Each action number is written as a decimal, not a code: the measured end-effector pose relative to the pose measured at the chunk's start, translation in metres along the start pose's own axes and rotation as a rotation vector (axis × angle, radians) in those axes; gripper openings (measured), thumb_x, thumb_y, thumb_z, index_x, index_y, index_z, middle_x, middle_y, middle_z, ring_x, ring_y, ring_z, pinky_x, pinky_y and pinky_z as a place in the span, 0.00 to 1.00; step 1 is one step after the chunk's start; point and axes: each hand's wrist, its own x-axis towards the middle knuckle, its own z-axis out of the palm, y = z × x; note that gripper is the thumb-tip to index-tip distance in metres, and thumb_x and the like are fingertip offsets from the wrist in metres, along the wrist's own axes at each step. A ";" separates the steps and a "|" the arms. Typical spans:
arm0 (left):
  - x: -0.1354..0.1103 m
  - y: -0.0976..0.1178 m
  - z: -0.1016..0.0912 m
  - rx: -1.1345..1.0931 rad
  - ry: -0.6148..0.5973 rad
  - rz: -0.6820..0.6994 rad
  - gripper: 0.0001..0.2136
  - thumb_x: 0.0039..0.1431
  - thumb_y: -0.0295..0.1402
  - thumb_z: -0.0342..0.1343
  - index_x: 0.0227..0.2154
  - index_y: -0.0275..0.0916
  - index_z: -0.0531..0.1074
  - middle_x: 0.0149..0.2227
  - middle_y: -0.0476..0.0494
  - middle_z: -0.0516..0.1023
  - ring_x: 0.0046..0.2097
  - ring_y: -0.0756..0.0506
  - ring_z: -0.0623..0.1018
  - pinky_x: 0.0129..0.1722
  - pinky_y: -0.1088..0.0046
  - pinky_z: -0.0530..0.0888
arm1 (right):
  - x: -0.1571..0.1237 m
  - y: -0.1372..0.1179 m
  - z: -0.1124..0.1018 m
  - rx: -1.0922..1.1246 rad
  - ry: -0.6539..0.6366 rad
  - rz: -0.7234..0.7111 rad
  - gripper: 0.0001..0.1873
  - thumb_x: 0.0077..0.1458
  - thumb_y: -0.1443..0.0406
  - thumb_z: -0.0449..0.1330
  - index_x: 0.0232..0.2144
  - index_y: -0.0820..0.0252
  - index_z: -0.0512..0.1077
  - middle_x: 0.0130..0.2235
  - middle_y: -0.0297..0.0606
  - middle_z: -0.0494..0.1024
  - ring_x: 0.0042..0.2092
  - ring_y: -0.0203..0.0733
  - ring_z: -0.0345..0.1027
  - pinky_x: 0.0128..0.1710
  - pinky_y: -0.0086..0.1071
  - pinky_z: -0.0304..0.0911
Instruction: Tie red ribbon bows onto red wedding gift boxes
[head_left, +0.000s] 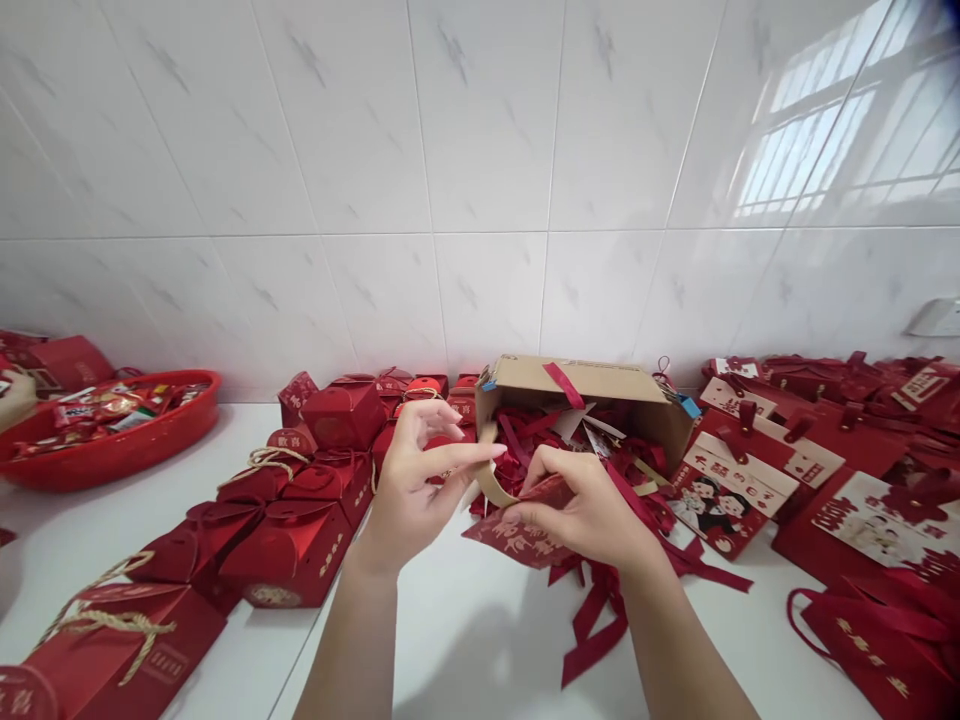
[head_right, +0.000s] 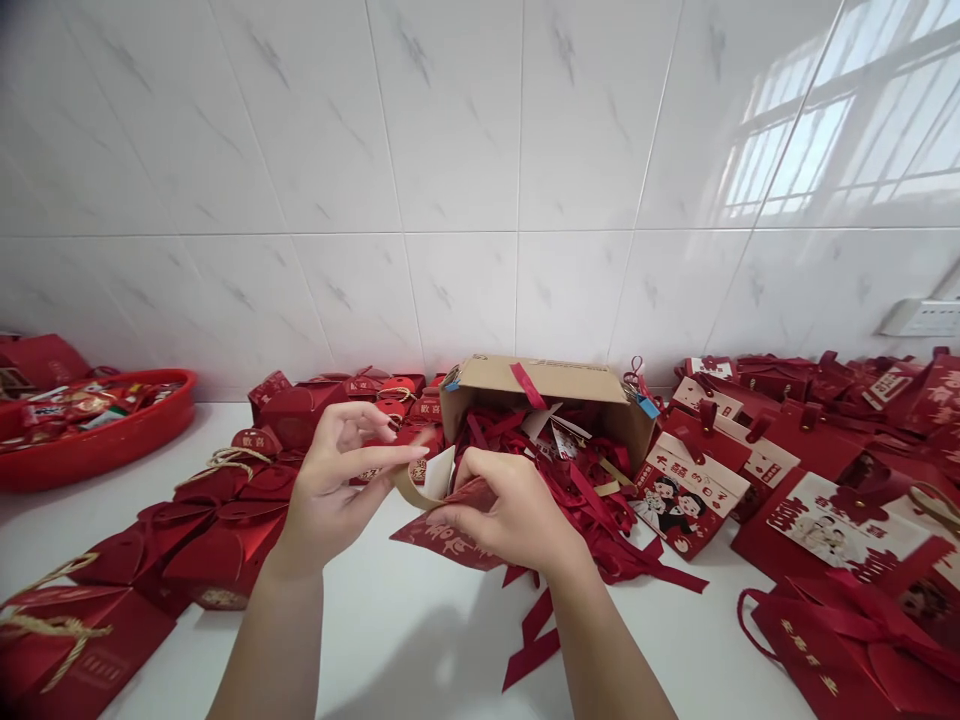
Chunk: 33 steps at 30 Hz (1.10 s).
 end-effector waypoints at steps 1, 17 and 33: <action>0.000 -0.001 0.001 -0.026 0.007 -0.018 0.13 0.56 0.23 0.57 0.38 0.49 0.79 0.43 0.44 0.64 0.48 0.46 0.70 0.46 0.68 0.75 | -0.001 -0.001 -0.001 0.012 0.007 -0.042 0.16 0.47 0.62 0.68 0.23 0.58 0.63 0.23 0.27 0.69 0.25 0.31 0.60 0.26 0.25 0.55; 0.006 0.028 0.004 -0.486 -0.181 -0.507 0.09 0.53 0.27 0.60 0.34 0.45 0.81 0.37 0.43 0.80 0.36 0.46 0.79 0.31 0.74 0.78 | -0.007 -0.011 -0.005 0.038 0.113 -0.257 0.12 0.48 0.67 0.67 0.26 0.57 0.65 0.29 0.32 0.68 0.31 0.36 0.62 0.28 0.28 0.59; 0.002 0.044 0.012 -0.504 -0.163 -0.437 0.13 0.51 0.22 0.60 0.33 0.48 0.82 0.34 0.44 0.80 0.35 0.46 0.78 0.29 0.76 0.77 | -0.009 -0.015 -0.011 0.071 0.101 -0.259 0.11 0.50 0.69 0.63 0.25 0.57 0.62 0.29 0.32 0.67 0.30 0.36 0.62 0.27 0.29 0.58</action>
